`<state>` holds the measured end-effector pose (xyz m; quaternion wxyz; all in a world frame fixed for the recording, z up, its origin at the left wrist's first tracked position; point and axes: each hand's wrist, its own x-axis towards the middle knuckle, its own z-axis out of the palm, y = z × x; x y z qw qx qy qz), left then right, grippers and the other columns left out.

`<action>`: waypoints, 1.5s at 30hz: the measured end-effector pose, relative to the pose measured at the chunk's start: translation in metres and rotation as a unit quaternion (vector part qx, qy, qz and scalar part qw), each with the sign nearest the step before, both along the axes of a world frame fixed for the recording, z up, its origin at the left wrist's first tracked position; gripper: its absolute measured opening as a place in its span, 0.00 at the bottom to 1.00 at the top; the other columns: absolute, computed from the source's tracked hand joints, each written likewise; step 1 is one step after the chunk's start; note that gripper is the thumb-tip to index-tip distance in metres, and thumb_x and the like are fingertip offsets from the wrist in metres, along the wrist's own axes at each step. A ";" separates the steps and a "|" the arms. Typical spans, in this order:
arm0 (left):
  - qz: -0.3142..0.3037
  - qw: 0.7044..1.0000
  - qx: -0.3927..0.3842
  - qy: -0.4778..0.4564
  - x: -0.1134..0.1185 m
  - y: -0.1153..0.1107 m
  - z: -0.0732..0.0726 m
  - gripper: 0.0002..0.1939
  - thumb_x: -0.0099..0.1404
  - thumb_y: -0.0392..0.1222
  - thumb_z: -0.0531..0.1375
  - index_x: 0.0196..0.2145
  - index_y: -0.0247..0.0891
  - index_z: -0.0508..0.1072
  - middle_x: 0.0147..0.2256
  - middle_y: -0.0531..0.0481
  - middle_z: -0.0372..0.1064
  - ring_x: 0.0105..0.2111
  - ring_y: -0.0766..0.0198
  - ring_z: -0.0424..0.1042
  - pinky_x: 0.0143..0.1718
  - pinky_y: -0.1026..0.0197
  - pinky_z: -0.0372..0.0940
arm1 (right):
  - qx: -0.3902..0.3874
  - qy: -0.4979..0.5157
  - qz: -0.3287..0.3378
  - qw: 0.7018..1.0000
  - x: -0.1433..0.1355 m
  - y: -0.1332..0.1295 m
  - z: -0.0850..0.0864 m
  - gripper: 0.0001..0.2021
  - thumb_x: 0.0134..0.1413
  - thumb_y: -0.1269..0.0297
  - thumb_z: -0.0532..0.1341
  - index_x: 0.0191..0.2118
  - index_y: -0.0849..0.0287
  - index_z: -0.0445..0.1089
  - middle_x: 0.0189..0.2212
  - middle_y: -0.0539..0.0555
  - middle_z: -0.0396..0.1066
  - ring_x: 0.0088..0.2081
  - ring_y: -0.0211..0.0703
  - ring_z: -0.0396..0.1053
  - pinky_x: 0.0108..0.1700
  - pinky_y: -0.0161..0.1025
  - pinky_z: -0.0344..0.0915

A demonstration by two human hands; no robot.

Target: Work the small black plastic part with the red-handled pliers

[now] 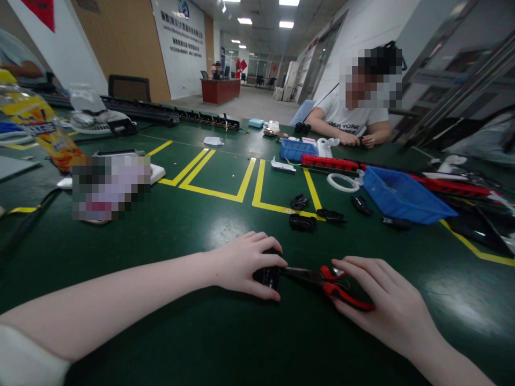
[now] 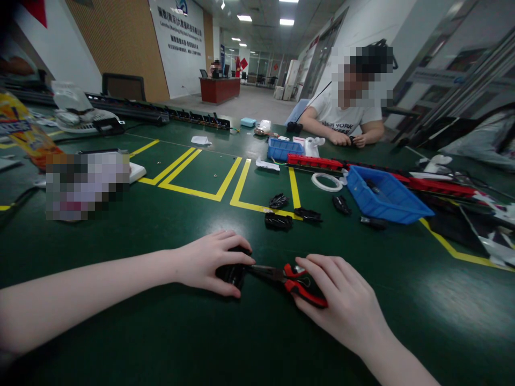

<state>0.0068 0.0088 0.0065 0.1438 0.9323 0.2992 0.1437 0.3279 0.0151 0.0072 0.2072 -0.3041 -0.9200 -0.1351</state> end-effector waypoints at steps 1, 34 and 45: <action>0.001 1.000 0.000 -0.002 0.000 0.000 0.000 0.29 0.65 0.59 0.63 0.57 0.40 0.69 0.57 0.41 0.65 0.54 0.47 0.66 0.51 0.50 0.65 | 0.002 0.003 -0.005 1.000 0.000 0.000 0.000 0.21 0.56 0.60 0.61 0.56 0.55 0.66 0.46 0.59 0.73 0.44 0.53 0.72 0.40 0.47 0.72; 0.005 1.000 0.000 -0.016 0.000 0.001 -0.004 0.28 0.65 0.59 0.63 0.56 0.39 0.70 0.56 0.41 0.64 0.53 0.48 0.66 0.51 0.48 0.66 | -0.037 0.047 -0.003 0.998 0.002 0.003 -0.011 0.25 0.56 0.59 0.61 0.59 0.56 0.63 0.49 0.60 0.71 0.48 0.54 0.71 0.46 0.50 0.69; 0.000 1.000 0.008 -0.025 0.000 0.002 -0.005 0.28 0.65 0.58 0.63 0.55 0.38 0.70 0.55 0.40 0.65 0.53 0.47 0.67 0.50 0.48 0.66 | -0.020 0.034 0.015 0.999 -0.002 0.001 -0.011 0.23 0.59 0.59 0.61 0.59 0.56 0.65 0.47 0.59 0.72 0.46 0.52 0.71 0.46 0.50 0.68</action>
